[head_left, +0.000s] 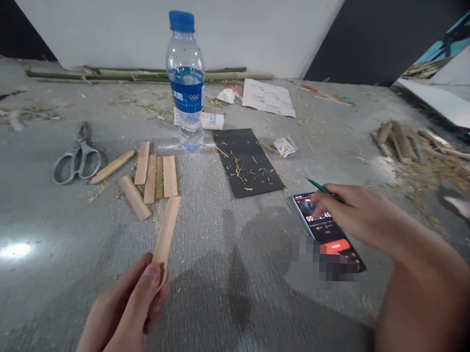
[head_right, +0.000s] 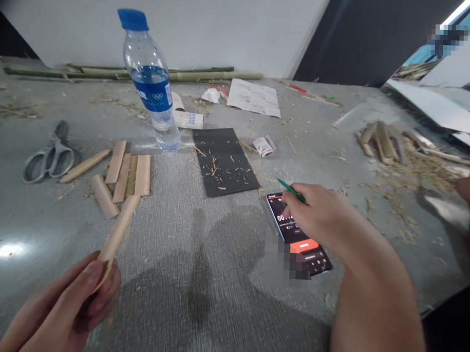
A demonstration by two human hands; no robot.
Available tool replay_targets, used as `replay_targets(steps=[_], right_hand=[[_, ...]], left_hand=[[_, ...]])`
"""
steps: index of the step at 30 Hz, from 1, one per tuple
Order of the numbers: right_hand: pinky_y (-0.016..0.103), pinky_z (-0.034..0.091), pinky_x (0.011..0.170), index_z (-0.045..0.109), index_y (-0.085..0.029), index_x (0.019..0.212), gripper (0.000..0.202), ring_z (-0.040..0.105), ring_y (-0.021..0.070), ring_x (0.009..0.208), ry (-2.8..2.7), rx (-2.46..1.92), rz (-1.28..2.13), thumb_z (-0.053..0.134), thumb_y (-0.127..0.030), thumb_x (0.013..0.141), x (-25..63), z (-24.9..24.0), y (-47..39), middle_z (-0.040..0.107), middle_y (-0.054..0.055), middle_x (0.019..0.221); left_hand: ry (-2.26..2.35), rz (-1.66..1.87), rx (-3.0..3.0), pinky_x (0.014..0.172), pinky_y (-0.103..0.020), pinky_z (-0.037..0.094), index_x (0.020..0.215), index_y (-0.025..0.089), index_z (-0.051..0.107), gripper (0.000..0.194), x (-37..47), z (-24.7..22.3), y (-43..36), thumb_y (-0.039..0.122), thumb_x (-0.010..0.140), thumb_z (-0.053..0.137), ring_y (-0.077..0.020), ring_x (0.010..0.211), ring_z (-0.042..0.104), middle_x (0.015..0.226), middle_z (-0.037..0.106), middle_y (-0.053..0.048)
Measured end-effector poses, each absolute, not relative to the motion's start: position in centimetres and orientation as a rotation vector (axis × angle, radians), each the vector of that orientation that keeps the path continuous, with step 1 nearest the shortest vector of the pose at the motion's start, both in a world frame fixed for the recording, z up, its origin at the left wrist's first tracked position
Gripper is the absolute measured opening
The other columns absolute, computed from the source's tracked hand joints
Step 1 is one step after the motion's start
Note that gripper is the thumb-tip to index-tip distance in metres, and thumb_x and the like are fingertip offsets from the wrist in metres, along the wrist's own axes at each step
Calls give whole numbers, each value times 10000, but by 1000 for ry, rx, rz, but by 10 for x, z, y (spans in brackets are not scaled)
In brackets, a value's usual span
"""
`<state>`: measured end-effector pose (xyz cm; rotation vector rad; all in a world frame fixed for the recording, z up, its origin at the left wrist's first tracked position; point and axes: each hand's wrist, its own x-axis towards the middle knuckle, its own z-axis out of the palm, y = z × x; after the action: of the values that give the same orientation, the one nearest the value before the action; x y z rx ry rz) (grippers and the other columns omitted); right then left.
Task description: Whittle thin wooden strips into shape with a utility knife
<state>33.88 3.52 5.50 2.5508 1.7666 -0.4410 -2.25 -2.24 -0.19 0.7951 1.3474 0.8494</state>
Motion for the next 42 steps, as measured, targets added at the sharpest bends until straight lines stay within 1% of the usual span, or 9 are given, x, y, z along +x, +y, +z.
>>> replay_targets(steps=[7, 11, 14, 19, 24, 27, 30, 36, 42], right_hand=[[363, 426, 640, 676, -230, 715, 353, 662, 259, 695, 1754, 2581, -402, 430, -411, 892, 344, 60, 32, 729, 89, 747], [352, 433, 652, 695, -246, 951, 388, 653, 249, 725, 1828, 2610, -364, 370, -456, 922, 338, 58, 38, 712, 74, 789], [334, 427, 603, 684, -259, 1039, 459, 621, 224, 623, 1876, 2571, -424, 337, -541, 935, 332, 55, 41, 659, 40, 669], [360, 436, 605, 698, -262, 962, 422, 627, 237, 597, 1862, 2517, -496, 378, -534, 926, 330, 57, 33, 661, 42, 611], [464, 450, 629, 636, -314, 693, 466, 624, 307, 597, 1831, 2559, -399, 320, -579, 908, 331, 65, 27, 694, 90, 652], [495, 447, 636, 596, -333, 612, 472, 642, 353, 667, 1809, 2574, -343, 308, -572, 899, 335, 67, 26, 707, 108, 684], [484, 450, 652, 595, -328, 599, 473, 638, 328, 653, 1817, 2544, -385, 309, -536, 914, 343, 61, 26, 703, 97, 674], [390, 448, 666, 661, -263, 793, 378, 651, 253, 684, 1869, 2479, -481, 389, -490, 925, 351, 47, 33, 720, 62, 779], [342, 410, 641, 656, -243, 962, 485, 619, 238, 692, 1971, 2540, -375, 325, -596, 935, 337, 56, 39, 682, 60, 746]], left_hand=[[1372, 845, 758, 416, -243, 450, 594, 223, 540, 389, -23, -2, -20, 517, 743, 747, -128, 458, 449, 512, 505, 15], [1358, 843, 752, 409, -252, 447, 584, 226, 532, 391, -24, -2, -21, 510, 735, 753, -129, 450, 434, 507, 492, 16], [1339, 844, 770, 406, -252, 438, 580, 223, 531, 397, -24, -3, -21, 518, 761, 727, -129, 452, 439, 510, 490, 12], [1344, 849, 776, 423, -246, 441, 581, 219, 534, 403, -23, -3, -23, 522, 785, 704, -123, 457, 436, 515, 485, 15], [1390, 854, 728, 434, -256, 462, 615, 225, 559, 362, -23, -5, -24, 502, 753, 747, -133, 466, 455, 530, 514, 14], [1387, 842, 716, 426, -258, 464, 615, 226, 565, 357, -23, -5, -24, 498, 745, 756, -135, 461, 458, 522, 511, 16], [1382, 851, 714, 421, -250, 463, 619, 224, 568, 362, -23, -4, -24, 507, 745, 756, -132, 465, 460, 533, 510, 16], [1358, 841, 762, 419, -237, 452, 600, 212, 553, 404, -23, -2, -21, 538, 764, 726, -123, 466, 448, 533, 498, 16], [1382, 897, 756, 402, -211, 394, 577, 211, 497, 462, -15, 0, -23, 576, 790, 683, -103, 460, 392, 514, 444, 28]])
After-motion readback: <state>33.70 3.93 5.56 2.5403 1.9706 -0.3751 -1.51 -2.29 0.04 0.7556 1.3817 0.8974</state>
